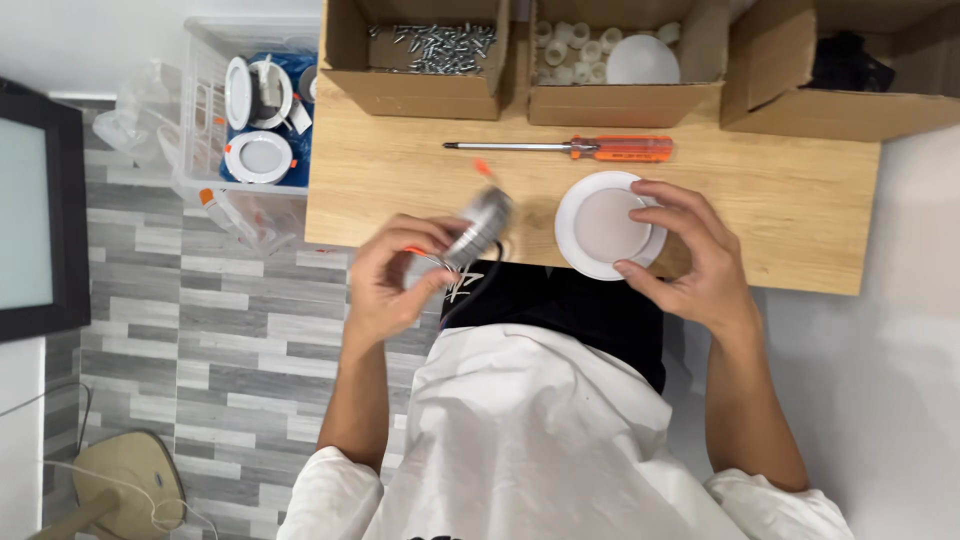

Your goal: The person assembles multiple recessed LED light fixtures by hand. They place a diffuser into a trim ring, insert the LED module, and secure the components together, repeating the process for several units and placing the finished fixtures into a plastic bin.

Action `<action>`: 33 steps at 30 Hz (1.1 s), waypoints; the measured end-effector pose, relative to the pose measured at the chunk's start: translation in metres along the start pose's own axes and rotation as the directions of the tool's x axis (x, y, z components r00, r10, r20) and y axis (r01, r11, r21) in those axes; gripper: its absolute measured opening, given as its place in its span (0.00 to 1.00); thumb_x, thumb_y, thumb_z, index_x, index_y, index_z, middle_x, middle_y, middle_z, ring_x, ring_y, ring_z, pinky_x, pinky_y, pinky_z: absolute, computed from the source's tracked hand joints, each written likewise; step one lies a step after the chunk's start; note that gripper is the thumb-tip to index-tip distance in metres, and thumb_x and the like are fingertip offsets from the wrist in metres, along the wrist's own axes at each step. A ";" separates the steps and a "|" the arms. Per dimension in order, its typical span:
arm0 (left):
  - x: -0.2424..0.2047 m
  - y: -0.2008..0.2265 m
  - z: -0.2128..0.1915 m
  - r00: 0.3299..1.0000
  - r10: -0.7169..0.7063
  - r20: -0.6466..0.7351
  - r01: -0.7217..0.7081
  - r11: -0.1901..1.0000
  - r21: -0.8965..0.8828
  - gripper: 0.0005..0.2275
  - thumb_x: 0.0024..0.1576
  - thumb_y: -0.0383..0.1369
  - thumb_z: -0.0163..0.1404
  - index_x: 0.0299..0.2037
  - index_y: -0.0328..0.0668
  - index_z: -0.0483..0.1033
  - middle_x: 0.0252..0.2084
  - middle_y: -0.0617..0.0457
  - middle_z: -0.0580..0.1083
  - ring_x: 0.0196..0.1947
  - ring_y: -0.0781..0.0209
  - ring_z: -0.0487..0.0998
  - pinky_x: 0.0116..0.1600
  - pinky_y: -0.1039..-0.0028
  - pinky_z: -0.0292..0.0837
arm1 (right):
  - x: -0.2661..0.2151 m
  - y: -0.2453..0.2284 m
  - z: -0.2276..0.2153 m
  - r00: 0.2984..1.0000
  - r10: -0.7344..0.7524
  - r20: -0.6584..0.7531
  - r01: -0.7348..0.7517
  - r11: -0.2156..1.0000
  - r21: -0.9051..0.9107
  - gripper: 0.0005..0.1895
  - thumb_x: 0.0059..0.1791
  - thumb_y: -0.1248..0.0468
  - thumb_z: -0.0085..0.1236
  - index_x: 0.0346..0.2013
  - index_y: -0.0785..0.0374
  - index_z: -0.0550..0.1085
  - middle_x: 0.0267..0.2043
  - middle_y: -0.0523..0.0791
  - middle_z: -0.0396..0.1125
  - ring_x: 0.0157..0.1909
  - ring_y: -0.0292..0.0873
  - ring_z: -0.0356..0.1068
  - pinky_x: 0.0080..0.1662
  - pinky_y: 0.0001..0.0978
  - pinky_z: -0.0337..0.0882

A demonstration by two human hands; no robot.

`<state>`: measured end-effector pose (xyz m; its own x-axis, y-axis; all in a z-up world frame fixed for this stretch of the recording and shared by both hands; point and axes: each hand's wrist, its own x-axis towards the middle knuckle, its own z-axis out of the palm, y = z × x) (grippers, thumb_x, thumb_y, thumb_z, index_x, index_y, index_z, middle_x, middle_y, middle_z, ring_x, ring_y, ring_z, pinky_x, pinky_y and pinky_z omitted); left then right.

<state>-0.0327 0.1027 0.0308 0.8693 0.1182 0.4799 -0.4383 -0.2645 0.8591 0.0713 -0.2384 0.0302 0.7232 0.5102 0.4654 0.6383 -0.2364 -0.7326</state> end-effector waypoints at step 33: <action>0.058 -0.005 0.096 0.915 -0.217 0.340 0.226 0.974 0.012 0.13 0.63 0.33 0.65 0.58 0.49 0.86 0.25 0.51 0.72 0.25 0.66 0.68 0.33 0.73 0.67 | -0.010 0.012 -0.020 0.979 0.200 0.023 -0.202 0.973 0.109 0.24 0.51 0.68 0.75 0.62 0.70 0.80 0.29 0.53 0.70 0.28 0.44 0.66 0.32 0.38 0.67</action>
<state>0.0422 0.0188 0.0370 0.9681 -0.1603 0.1925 -0.2275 -0.2419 0.9433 0.0772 -0.2627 0.0266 0.8301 0.4716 0.2976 0.4467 -0.2429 -0.8611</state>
